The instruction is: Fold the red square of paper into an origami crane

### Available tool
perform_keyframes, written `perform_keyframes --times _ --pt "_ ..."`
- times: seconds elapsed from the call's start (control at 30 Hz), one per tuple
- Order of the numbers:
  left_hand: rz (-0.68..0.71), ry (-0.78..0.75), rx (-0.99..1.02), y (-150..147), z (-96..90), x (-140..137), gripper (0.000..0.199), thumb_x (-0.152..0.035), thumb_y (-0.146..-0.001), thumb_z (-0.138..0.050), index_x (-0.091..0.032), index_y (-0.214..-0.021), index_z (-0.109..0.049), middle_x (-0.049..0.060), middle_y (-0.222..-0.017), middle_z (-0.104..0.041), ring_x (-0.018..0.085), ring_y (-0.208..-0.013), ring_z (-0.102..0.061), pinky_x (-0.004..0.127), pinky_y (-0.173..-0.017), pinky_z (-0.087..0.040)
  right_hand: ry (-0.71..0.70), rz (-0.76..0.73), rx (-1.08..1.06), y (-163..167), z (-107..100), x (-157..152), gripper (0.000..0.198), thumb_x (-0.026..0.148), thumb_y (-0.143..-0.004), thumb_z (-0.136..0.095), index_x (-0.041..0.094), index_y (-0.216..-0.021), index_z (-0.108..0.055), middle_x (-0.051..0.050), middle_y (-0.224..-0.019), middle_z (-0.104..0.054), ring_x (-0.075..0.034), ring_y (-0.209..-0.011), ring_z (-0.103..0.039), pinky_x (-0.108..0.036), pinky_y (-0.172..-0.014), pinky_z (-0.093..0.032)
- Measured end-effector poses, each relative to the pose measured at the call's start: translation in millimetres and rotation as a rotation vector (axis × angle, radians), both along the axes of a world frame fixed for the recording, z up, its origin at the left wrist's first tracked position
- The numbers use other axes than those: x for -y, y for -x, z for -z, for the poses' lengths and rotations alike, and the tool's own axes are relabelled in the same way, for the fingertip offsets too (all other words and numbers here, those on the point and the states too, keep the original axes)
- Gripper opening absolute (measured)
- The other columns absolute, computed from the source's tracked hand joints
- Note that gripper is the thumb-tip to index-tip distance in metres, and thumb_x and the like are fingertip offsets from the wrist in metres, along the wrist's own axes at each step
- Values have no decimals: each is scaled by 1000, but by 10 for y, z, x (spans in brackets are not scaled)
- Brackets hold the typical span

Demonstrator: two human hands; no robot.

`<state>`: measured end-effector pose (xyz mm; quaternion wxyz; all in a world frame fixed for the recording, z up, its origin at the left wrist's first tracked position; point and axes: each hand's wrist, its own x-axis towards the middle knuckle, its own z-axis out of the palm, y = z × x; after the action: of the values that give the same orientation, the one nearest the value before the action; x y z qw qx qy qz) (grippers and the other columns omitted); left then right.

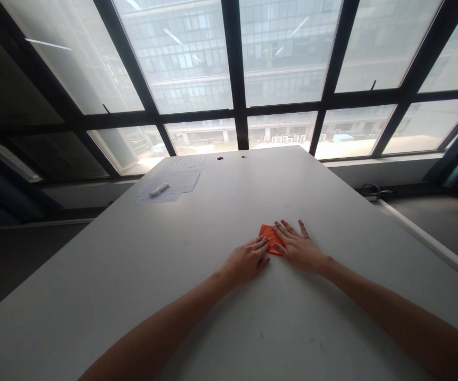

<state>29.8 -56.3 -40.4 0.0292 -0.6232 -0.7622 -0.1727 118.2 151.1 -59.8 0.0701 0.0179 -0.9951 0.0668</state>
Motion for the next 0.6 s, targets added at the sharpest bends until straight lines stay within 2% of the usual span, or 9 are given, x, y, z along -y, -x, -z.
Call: perform_keyframes --times 0.13,0.23,0.3,0.4,0.43,0.5,0.6 --pt "-6 8 -2 -3 -6 5 40 -30 -97 -44 -17 -135 -52 10 -141 -54 21 -137 -44 38 -114 -38 -20 126 2 21 17 -14 70 57 -99 -17 12 -152 -30 -15 -157 -27 -29 -148 -16 -59 -115 12" --pt "-8 2 -3 -4 -5 0 40 -30 -97 -44 -17 -135 -52 10 -141 -54 22 -136 -45 39 -114 -39 -8 269 -72 38 -2 1 72 54 -100 -14 7 -153 -24 -20 -157 -25 -31 -148 -16 -62 -114 10" --pt "-3 -7 0 -5 -2 -8 40 -29 -97 -44 -18 -134 -52 10 -141 -54 22 -136 -45 39 -114 -39 -6 201 -122 39 -20 40 69 51 -101 -12 8 -155 -17 -18 -159 -20 -27 -149 -12 -58 -116 7" --pt "11 -39 11 -8 6 -18 40 -28 -97 -43 -19 -136 -50 9 -141 -55 21 -137 -43 39 -115 -38 10 -57 -65 16 -21 113 66 53 -101 -14 15 -155 -17 -12 -159 -22 -23 -149 -13 -54 -119 4" --pt "13 -47 13 -8 10 -20 41 -28 -97 -43 -19 -137 -49 9 -141 -54 20 -137 -43 38 -115 -38 22 -103 -32 5 -15 129 66 55 -101 -16 18 -155 -19 -11 -159 -24 -24 -149 -14 -55 -118 4" --pt "6 -49 14 -6 16 -17 41 -28 -97 -44 -19 -137 -49 8 -142 -53 20 -137 -43 38 -116 -37 41 -113 2 -15 2 135 64 56 -100 -16 21 -154 -23 -9 -158 -27 -25 -148 -16 -57 -117 7" --pt "-6 -18 9 -2 19 -5 40 -28 -97 -45 -19 -135 -52 9 -142 -54 21 -137 -44 39 -115 -37 40 -42 -11 -18 20 85 63 54 -101 -14 21 -153 -26 -10 -158 -27 -26 -149 -15 -58 -116 9"
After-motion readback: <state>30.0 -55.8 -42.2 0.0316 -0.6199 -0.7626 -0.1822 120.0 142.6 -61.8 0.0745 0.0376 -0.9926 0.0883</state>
